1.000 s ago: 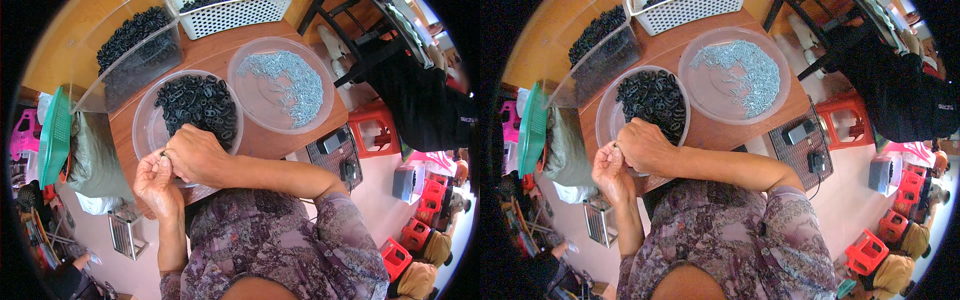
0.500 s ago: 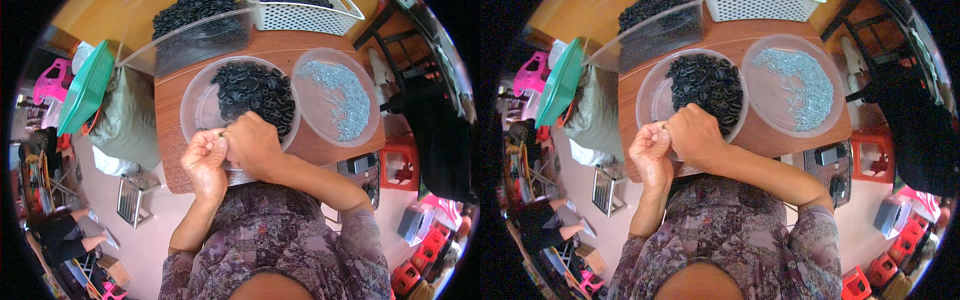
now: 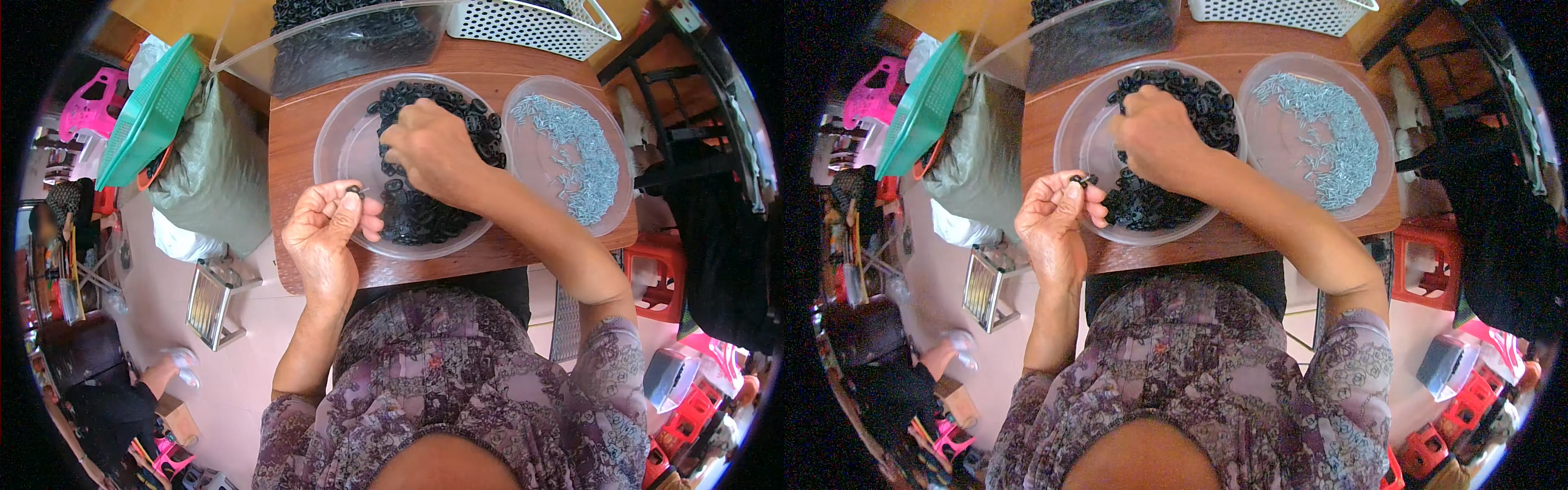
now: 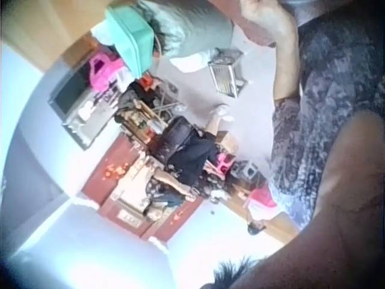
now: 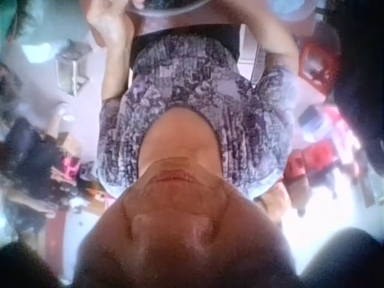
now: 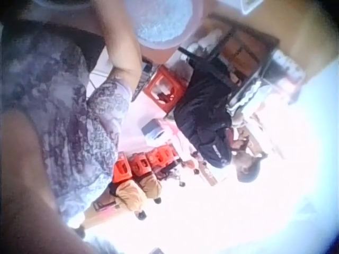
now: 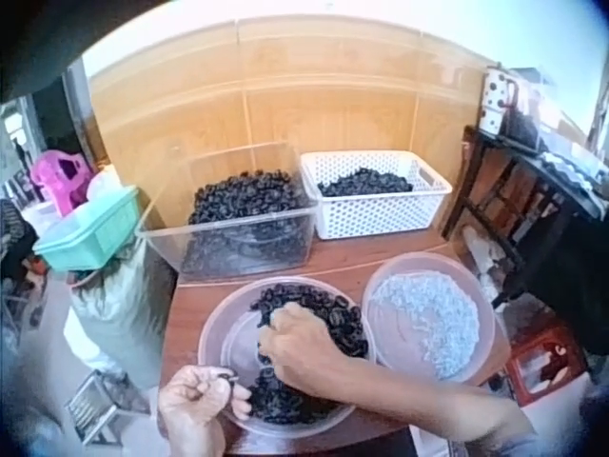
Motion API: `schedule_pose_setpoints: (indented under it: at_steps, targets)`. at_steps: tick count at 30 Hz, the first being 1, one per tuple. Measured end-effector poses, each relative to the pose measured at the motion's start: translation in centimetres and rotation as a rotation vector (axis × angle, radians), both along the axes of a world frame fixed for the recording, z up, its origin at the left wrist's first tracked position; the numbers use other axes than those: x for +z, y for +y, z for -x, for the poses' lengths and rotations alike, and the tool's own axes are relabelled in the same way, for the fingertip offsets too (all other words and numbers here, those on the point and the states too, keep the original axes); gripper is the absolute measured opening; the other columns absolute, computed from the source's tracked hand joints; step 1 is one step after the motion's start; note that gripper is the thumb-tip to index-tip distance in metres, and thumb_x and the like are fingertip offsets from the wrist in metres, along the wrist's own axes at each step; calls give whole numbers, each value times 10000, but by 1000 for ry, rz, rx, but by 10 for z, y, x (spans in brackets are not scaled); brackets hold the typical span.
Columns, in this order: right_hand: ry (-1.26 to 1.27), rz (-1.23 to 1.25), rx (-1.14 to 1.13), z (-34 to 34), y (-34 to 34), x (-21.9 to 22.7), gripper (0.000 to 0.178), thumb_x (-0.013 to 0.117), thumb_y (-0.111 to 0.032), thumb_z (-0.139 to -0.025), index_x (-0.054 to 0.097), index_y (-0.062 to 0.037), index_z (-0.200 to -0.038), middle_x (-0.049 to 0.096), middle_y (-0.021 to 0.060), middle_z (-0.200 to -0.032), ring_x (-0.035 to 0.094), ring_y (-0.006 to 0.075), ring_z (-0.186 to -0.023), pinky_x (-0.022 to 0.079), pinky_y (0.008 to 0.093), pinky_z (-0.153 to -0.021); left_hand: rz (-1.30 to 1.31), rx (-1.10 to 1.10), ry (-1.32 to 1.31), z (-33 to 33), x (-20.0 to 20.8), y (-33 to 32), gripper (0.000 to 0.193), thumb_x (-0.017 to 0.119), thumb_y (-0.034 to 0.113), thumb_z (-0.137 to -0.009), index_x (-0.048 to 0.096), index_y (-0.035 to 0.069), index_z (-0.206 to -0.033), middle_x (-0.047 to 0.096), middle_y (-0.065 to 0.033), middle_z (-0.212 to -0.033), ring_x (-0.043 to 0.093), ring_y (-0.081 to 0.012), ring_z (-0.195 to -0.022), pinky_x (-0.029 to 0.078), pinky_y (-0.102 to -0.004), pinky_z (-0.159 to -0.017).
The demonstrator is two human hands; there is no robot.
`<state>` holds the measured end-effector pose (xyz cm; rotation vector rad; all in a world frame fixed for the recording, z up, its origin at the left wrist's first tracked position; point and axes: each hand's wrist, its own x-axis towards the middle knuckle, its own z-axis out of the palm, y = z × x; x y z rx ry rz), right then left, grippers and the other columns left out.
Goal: The person assembles plastic fasteners by picking up pins and inserting them into plastic components by hand.
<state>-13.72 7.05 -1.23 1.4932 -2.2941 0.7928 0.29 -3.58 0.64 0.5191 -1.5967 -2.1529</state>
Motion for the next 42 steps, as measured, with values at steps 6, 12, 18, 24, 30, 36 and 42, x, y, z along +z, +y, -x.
schedule_pose_setpoints:
  at_steps: [6,12,18,24,30,36,42]
  targets:
    - [62,-57,96,5,-12,-7,129,588,6,-568,579,-35,-689,529,105,-706,510,280,-723,425,361,-621,-39,18,12,-2,-1,-6,119,526,31,-851,536,-59,-928,612,-144,-723,559,-148,-538,456,-231,-497]
    - [-8,-28,6,21,1,-1,167,601,-3,-636,620,-53,-795,553,102,-747,529,294,-765,441,379,-657,-72,22,10,-2,0,-11,117,527,20,-846,541,-59,-931,614,-149,-718,559,-153,-531,460,-237,-496]
    - [81,-72,114,10,-3,-2,113,630,-30,-527,578,-27,-628,565,130,-720,540,300,-741,460,397,-649,-86,27,27,0,-1,-15,119,534,19,-841,542,-64,-926,614,-157,-721,559,-156,-528,465,-244,-502]
    - [31,-121,142,0,3,6,116,633,-43,-528,587,-38,-634,568,146,-741,544,304,-775,462,398,-658,-88,31,31,-1,-2,-16,125,539,17,-837,541,-66,-931,614,-160,-721,563,-162,-530,467,-243,-505]
    - [47,-182,200,-10,2,-9,96,601,-38,-560,571,-40,-652,510,98,-684,507,268,-703,423,368,-604,-100,17,23,-2,-2,-12,129,542,18,-835,541,-67,-932,614,-159,-719,567,-164,-532,468,-241,-505]
    - [50,-221,246,-17,-5,-8,79,595,-45,-572,557,-19,-635,537,112,-683,514,269,-703,417,357,-631,-92,28,25,-3,-1,-12,127,539,16,-836,541,-67,-931,613,-160,-717,566,-161,-533,467,-240,-508]
    - [-54,-127,183,-24,1,-4,116,614,-55,-593,567,0,-683,593,159,-698,571,303,-713,451,386,-628,-104,22,26,-4,-3,-8,125,536,20,-839,539,-64,-931,614,-156,-724,564,-156,-537,464,-235,-500]
